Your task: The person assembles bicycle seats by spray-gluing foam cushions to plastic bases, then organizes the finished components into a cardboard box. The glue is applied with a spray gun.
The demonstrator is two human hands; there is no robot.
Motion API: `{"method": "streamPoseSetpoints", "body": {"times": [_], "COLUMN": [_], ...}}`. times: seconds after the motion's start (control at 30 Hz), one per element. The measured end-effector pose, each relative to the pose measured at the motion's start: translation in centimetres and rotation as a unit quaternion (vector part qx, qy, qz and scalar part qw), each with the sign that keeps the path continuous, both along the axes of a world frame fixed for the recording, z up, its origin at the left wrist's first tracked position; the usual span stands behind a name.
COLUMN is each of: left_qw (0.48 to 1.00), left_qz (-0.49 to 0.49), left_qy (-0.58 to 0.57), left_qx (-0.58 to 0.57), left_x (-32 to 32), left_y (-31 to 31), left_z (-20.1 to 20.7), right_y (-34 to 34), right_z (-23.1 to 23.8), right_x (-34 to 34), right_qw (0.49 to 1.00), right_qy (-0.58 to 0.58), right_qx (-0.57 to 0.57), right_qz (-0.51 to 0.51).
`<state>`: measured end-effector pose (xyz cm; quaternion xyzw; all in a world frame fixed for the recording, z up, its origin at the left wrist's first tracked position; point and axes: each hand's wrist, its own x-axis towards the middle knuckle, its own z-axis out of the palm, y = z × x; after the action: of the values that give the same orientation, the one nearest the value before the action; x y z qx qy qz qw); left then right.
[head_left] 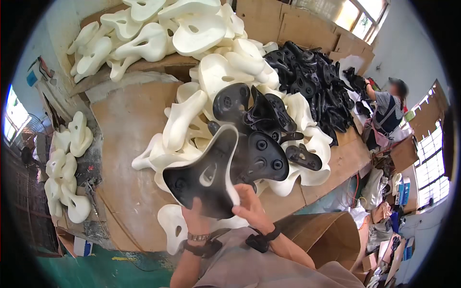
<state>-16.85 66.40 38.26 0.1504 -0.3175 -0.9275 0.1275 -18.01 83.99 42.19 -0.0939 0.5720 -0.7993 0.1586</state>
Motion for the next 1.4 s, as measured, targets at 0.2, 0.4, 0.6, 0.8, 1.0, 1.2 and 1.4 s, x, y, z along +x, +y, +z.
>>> {"method": "streamPoseSetpoints", "body": {"times": [0.2,0.4,0.6,0.8,1.0,1.2,1.4], "left_qw": [0.991,0.98,0.982,0.983,0.978,0.969,0.965], "left_qz": [-0.07,-0.163,-0.158,-0.152,-0.159,-0.211,-0.227], "left_qy": [-0.115,-0.104,-0.098,-0.099,-0.124,-0.11,-0.132], "left_qx": [-0.006,-0.036,-0.017,-0.032,-0.057,-0.069,-0.01], "left_x": [0.3,0.8,0.4,0.1,0.3,-0.4,0.1], "left_y": [-0.7,0.5,1.1,1.2,0.6,0.9,1.2], "left_z": [0.9,1.8,1.4,1.9,1.0,-3.3,-1.3], "right_y": [1.3,-0.5,-0.9,-0.9,-1.6,-0.7,0.4], "right_z": [2.3,6.4,6.9,6.3,6.4,7.8,7.8], "right_x": [-3.2,-6.1,-6.3,-6.5,-5.8,-5.9,-6.4], "right_qw": [0.988,0.947,0.931,0.937,0.952,0.942,0.942], "right_qy": [0.122,0.076,0.053,0.114,0.146,0.266,0.289], "right_qx": [-0.091,-0.271,-0.27,-0.214,-0.106,-0.133,-0.13], "right_qz": [-0.039,-0.155,-0.24,-0.251,-0.249,-0.154,-0.113]}}
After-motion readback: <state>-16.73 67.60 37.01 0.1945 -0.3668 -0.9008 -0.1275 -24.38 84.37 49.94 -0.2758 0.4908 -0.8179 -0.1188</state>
